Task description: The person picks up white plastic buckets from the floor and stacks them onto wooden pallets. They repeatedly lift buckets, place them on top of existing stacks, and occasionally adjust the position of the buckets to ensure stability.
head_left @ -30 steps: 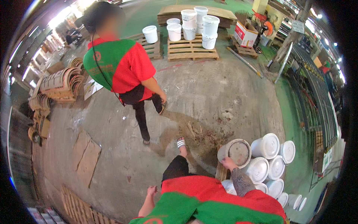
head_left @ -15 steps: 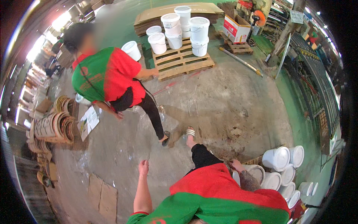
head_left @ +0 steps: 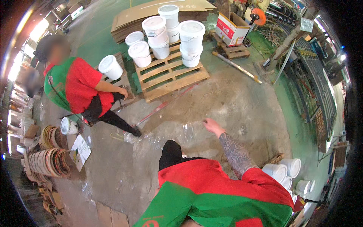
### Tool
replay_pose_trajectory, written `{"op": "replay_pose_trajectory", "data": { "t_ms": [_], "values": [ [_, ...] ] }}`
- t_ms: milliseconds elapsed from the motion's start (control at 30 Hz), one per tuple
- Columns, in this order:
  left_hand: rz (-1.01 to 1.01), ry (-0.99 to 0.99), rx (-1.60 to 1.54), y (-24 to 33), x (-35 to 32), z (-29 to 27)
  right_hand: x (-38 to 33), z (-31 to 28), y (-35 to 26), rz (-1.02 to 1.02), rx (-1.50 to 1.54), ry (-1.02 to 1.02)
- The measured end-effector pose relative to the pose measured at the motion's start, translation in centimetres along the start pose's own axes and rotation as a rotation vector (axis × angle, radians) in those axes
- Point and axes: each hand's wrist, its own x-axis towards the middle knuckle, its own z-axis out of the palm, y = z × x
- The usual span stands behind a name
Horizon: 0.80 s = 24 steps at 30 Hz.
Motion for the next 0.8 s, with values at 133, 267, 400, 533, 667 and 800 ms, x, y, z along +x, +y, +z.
{"op": "replay_pose_trajectory", "data": {
  "t_ms": [133,267,400,533,667,800],
  "values": [
    [0.030,-0.068,0.129,11.3,7.8,0.5,10.1,-5.8,-8.3,-0.262,0.150,0.081],
    [0.094,-0.057,0.168,27.3,20.0,-1.2,18.9,-7.9,-7.0,-0.102,-0.012,-0.047],
    [0.595,0.072,0.629,47.6,33.6,-2.9,21.0,-12.8,2.4,0.107,-0.228,-0.268],
    [0.418,0.190,0.294,68.2,41.2,-3.7,20.1,-18.2,10.6,0.339,-0.177,-0.090],
    [0.639,0.050,0.049,86.6,43.5,-1.6,23.5,-20.4,13.8,0.703,0.147,0.037],
    [0.521,0.033,-0.090,96.7,45.3,3.4,30.9,-23.2,15.0,0.665,-0.042,-0.137]
  ]
}}
